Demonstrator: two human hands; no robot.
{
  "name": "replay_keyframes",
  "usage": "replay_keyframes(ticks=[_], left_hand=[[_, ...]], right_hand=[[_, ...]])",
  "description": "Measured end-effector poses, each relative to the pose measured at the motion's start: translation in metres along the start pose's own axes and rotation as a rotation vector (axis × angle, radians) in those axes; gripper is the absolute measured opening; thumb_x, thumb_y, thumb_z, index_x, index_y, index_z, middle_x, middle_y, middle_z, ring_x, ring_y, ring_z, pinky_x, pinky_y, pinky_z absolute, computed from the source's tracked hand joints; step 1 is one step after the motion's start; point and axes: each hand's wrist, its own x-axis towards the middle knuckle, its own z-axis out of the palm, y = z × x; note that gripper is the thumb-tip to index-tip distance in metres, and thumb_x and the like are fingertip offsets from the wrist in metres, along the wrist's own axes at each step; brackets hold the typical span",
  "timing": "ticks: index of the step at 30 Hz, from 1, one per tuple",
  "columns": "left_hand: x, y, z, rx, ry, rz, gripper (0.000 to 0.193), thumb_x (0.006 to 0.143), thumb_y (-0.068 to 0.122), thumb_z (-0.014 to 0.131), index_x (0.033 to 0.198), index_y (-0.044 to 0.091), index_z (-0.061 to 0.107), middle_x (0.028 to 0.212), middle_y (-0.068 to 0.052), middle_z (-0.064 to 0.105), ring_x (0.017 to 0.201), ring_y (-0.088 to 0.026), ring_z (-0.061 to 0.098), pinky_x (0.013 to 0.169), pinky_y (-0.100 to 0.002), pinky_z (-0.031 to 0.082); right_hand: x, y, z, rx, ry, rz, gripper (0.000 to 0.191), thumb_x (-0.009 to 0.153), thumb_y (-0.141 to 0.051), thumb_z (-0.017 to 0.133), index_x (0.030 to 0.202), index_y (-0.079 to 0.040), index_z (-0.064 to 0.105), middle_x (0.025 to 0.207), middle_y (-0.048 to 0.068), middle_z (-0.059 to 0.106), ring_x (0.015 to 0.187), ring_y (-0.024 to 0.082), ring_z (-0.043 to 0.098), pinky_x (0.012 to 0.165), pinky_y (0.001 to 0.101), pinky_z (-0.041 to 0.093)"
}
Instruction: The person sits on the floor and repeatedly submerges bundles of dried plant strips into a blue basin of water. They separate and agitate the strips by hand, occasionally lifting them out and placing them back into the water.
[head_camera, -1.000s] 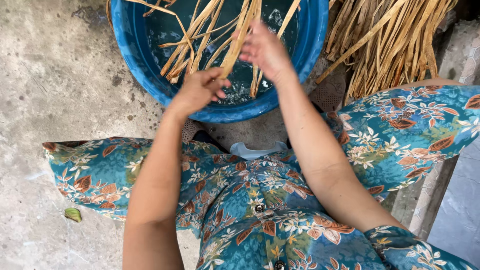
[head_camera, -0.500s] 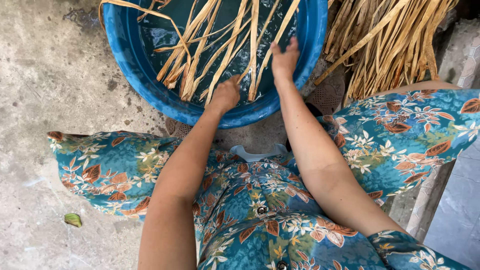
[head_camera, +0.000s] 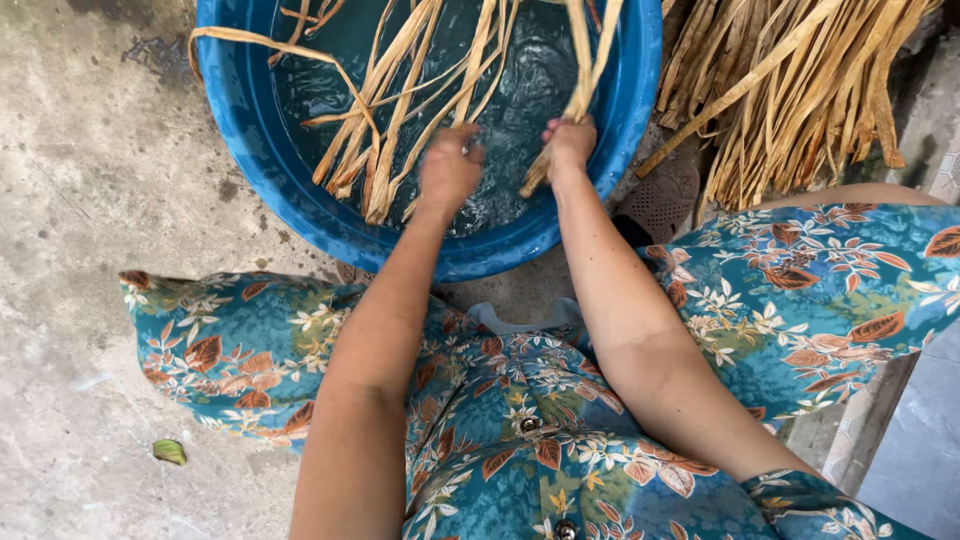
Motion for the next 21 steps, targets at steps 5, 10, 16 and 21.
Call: replay_keyframes(ticks=[5, 10, 16, 21], left_hand=[[0.001, -0.047, -0.015, 0.192, -0.115, -0.171, 0.053, 0.089, 0.031, 0.075, 0.132, 0.008, 0.055, 0.133, -0.023, 0.057, 0.123, -0.042, 0.057, 0.100, -0.048, 0.047], [-0.006, -0.049, 0.012, 0.492, -0.284, -0.107, 0.045, 0.093, 0.039, 0.069, 0.124, 0.008, 0.061, 0.132, -0.022, 0.059, 0.119, -0.041, 0.060, 0.093, -0.051, 0.053], [0.029, -0.035, -0.028, -0.831, -0.026, -0.245, 0.025, 0.096, 0.015, 0.066, 0.120, 0.005, 0.066, 0.087, -0.009, 0.074, 0.063, -0.014, 0.067, 0.056, -0.029, 0.055], [0.027, -0.024, -0.055, -1.157, 0.017, -0.252, 0.024, 0.098, 0.010, 0.063, 0.120, 0.000, 0.064, 0.090, -0.009, 0.074, 0.062, -0.012, 0.067, 0.050, -0.023, 0.053]], right_hand=[[-0.018, 0.013, 0.011, -0.510, -0.294, 0.046, 0.013, 0.088, -0.002, 0.058, 0.088, 0.003, 0.070, 0.070, 0.014, 0.070, 0.057, 0.027, 0.072, 0.048, 0.0380, 0.057], [-0.045, 0.022, 0.011, -1.031, -0.627, 0.172, 0.032, 0.092, -0.032, 0.067, 0.096, -0.001, 0.074, 0.078, 0.017, 0.075, 0.062, 0.030, 0.075, 0.051, 0.0393, 0.059], [-0.018, -0.012, 0.011, -1.045, -0.508, -0.348, 0.045, 0.083, -0.049, 0.080, 0.101, -0.007, 0.079, 0.097, 0.022, 0.074, 0.092, 0.038, 0.072, 0.082, 0.0461, 0.056], [0.002, -0.055, 0.001, -1.064, -0.353, -0.383, 0.047, 0.086, -0.050, 0.077, 0.105, -0.006, 0.074, 0.106, 0.023, 0.073, 0.099, 0.040, 0.070, 0.089, 0.0468, 0.054]])
